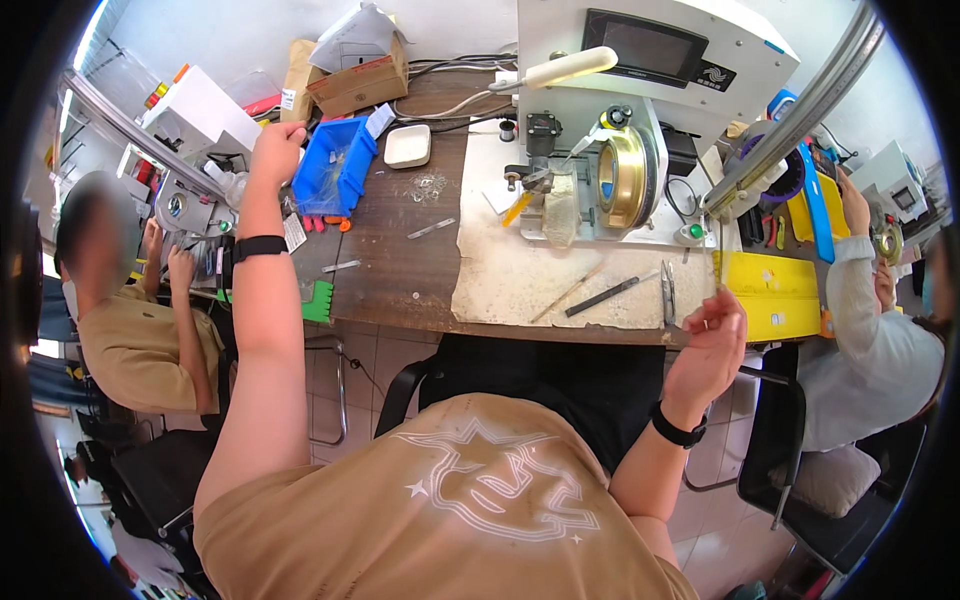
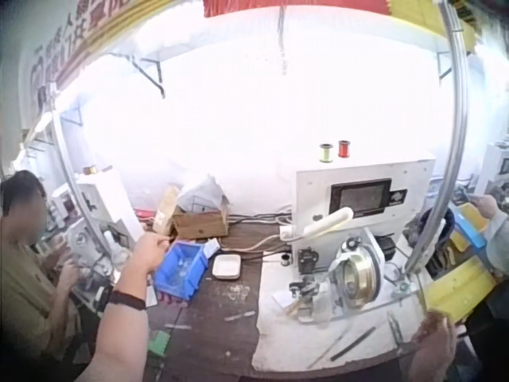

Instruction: Manually assembling small precision components using tweezers, brushes, and adhesive at a specialized assembly machine.

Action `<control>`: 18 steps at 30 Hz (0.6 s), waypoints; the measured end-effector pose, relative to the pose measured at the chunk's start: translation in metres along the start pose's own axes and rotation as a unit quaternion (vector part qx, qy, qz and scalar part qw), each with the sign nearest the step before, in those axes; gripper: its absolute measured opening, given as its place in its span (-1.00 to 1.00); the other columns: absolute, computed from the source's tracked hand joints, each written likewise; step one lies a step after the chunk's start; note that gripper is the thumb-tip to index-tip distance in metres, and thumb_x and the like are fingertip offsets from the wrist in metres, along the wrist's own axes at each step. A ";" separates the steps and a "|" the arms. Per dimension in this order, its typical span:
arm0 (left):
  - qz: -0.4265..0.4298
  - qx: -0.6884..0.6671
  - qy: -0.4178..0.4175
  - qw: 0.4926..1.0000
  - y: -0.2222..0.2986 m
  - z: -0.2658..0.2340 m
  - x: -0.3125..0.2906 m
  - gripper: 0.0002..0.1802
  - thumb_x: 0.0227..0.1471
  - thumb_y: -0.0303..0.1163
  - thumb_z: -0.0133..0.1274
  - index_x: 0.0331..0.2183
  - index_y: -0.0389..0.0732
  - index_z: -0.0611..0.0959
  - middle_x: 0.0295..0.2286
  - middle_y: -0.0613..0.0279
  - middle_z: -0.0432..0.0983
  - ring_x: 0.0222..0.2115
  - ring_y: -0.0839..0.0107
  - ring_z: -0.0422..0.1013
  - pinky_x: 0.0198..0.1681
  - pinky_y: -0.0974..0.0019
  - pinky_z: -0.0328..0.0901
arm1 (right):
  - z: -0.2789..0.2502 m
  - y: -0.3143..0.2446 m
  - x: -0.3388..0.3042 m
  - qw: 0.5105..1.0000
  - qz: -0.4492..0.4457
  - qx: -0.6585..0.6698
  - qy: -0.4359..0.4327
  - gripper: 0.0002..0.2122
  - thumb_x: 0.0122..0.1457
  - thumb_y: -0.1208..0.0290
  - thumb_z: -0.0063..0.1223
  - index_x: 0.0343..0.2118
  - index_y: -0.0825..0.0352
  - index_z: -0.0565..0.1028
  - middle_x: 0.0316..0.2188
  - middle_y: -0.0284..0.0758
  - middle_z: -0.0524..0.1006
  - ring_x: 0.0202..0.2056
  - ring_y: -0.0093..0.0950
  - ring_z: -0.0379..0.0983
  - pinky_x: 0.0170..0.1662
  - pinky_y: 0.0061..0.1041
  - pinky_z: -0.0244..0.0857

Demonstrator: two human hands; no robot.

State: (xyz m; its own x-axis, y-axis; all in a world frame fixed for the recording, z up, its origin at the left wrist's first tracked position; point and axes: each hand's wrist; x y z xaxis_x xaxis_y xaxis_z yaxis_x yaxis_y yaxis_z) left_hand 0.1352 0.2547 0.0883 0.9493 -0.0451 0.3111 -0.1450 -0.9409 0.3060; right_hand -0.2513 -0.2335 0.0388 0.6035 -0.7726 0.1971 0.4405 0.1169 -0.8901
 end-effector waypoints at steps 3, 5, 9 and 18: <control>-0.036 -0.117 0.023 0.992 0.020 -0.002 -0.008 -0.66 0.16 -0.34 0.13 -0.07 -0.29 0.70 -0.21 -0.04 0.67 -0.19 0.16 0.61 -0.06 0.21 0.42 | 0.015 -0.004 -0.016 0.997 -0.033 -0.062 -0.014 -0.74 0.41 0.36 -0.13 -0.05 0.43 0.50 -0.33 -0.37 0.48 -0.36 -0.62 0.31 -0.26 -0.63 0.21; -0.012 -0.200 0.036 0.979 0.031 0.005 -0.014 -0.66 0.16 -0.36 0.14 -0.06 -0.31 0.68 -0.23 0.00 0.68 -0.23 0.23 0.60 -0.10 0.25 0.42 | 0.026 0.000 -0.024 0.979 -0.101 -0.173 -0.031 -0.90 0.36 0.52 -0.04 -0.22 0.41 0.50 -0.39 -0.42 0.45 -0.43 -0.68 0.27 -0.32 -0.68 0.16; -0.016 -0.411 -0.037 0.911 0.102 0.017 -0.061 -0.76 0.18 -0.41 0.15 -0.13 -0.31 0.65 -0.35 0.25 0.62 -0.36 0.49 0.51 -0.23 0.39 0.39 | 0.078 0.007 -0.034 0.925 -0.216 -0.263 -0.171 -0.96 0.19 0.68 0.10 -0.32 0.43 0.51 -0.47 -0.30 0.49 -0.45 -0.54 0.38 -0.37 -0.58 0.26; 0.016 -0.496 -0.255 0.830 0.204 0.085 -0.132 -0.76 0.28 -0.36 0.05 -0.13 -0.32 0.64 -0.26 0.30 0.58 -0.21 0.57 0.43 -0.06 0.46 0.30 | 0.158 0.083 -0.007 0.964 0.084 -0.156 -0.199 -0.80 0.31 0.40 0.10 -0.12 0.41 0.47 -0.37 -0.39 0.50 -0.40 -0.60 0.43 -0.32 -0.56 0.34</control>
State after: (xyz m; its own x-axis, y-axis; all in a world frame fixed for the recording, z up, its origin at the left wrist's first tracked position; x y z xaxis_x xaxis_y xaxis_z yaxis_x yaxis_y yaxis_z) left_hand 0.0043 0.0404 0.0331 0.8988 -0.4383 -0.0101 -0.0903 -0.2077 0.9740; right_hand -0.1141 -0.1200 0.0287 0.8834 -0.4514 0.1258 0.1304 -0.0210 -0.9912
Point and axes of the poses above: each hand's wrist, its own x-axis towards the middle knuckle, its own z-axis out of the palm, y = z × x
